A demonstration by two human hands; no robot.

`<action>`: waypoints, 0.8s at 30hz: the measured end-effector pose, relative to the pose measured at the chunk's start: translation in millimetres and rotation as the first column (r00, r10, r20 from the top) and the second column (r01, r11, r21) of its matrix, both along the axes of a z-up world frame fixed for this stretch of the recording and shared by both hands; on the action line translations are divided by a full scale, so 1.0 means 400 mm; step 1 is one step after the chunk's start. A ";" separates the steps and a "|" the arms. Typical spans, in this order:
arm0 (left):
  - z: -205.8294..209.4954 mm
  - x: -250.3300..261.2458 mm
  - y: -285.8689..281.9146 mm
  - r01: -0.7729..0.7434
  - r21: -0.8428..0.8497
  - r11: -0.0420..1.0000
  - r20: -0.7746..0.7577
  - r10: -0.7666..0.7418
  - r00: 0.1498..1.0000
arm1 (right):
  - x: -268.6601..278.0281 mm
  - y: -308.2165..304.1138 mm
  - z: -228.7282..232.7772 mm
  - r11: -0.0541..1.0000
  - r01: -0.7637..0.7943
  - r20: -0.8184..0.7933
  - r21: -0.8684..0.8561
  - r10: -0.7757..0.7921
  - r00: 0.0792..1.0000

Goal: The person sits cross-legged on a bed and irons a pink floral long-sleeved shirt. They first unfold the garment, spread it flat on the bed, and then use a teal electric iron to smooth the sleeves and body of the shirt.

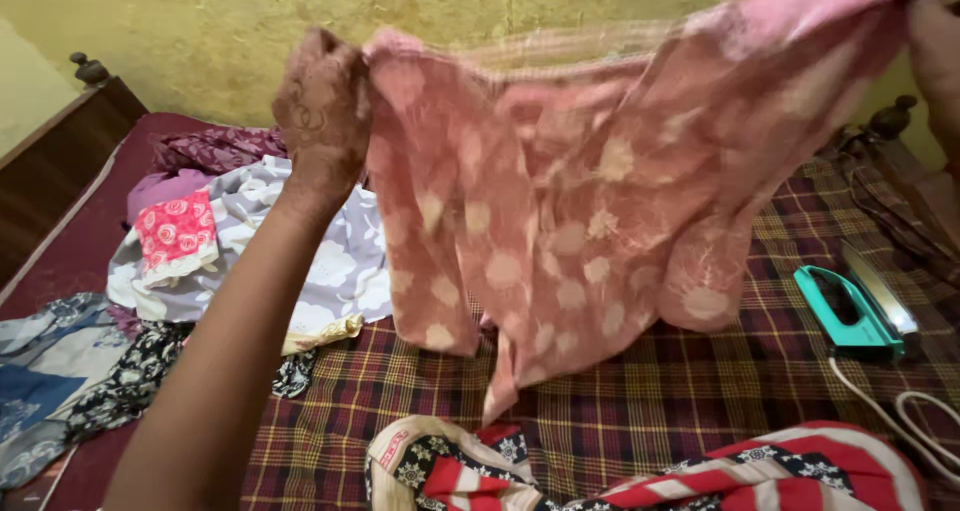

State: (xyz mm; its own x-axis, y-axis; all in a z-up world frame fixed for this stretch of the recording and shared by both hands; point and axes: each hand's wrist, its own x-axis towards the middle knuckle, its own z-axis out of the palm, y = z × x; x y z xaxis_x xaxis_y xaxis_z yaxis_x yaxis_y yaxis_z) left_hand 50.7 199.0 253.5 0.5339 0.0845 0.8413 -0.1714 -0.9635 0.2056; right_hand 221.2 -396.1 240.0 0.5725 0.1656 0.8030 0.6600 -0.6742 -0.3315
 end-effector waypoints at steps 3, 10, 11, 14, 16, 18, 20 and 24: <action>-0.066 0.084 0.020 -0.022 0.078 0.997 0.086 0.016 0.996 | -0.017 0.065 -0.043 0.994 0.091 -0.334 -0.056 -0.105 0.937; -0.291 0.528 0.090 -0.006 -0.934 0.357 -0.211 -0.539 0.815 | 0.219 0.127 -0.152 0.988 -0.034 -0.702 0.152 0.132 0.700; -0.299 0.601 0.088 0.046 -0.884 0.466 -0.178 -0.425 0.888 | 0.263 0.133 -0.156 0.963 -0.054 -0.702 0.263 0.229 0.674; -0.221 0.708 0.061 0.102 -0.720 0.686 -0.005 -0.152 0.988 | 0.404 0.171 -0.118 0.879 -0.097 -0.580 0.467 0.388 0.716; -0.109 0.675 0.029 0.083 -0.703 0.706 0.059 -0.058 0.997 | 0.504 0.186 -0.050 0.887 -0.120 -0.403 0.445 0.318 0.858; -0.034 0.554 0.016 0.085 -0.426 0.901 0.156 -0.020 0.988 | 0.531 0.147 0.011 0.901 -0.147 -0.242 0.408 0.262 0.934; 0.039 0.466 -0.013 0.202 -0.374 0.905 0.287 -0.094 0.953 | 0.489 0.105 0.040 0.823 -0.413 0.004 0.389 0.447 0.894; 0.058 0.286 -0.038 0.326 -0.238 0.915 0.304 -0.249 0.920 | 0.282 0.027 0.025 0.984 -0.146 -0.018 0.106 0.148 0.989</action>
State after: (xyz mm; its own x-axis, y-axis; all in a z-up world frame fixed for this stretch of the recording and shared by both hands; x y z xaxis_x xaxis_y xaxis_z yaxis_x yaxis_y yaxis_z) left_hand 165.2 183.9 276.7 0.3345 0.2120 0.9182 -0.5167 -0.7736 0.3669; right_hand 333.9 -385.4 250.0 0.5685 0.1654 0.8059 0.7399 -0.5311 -0.4129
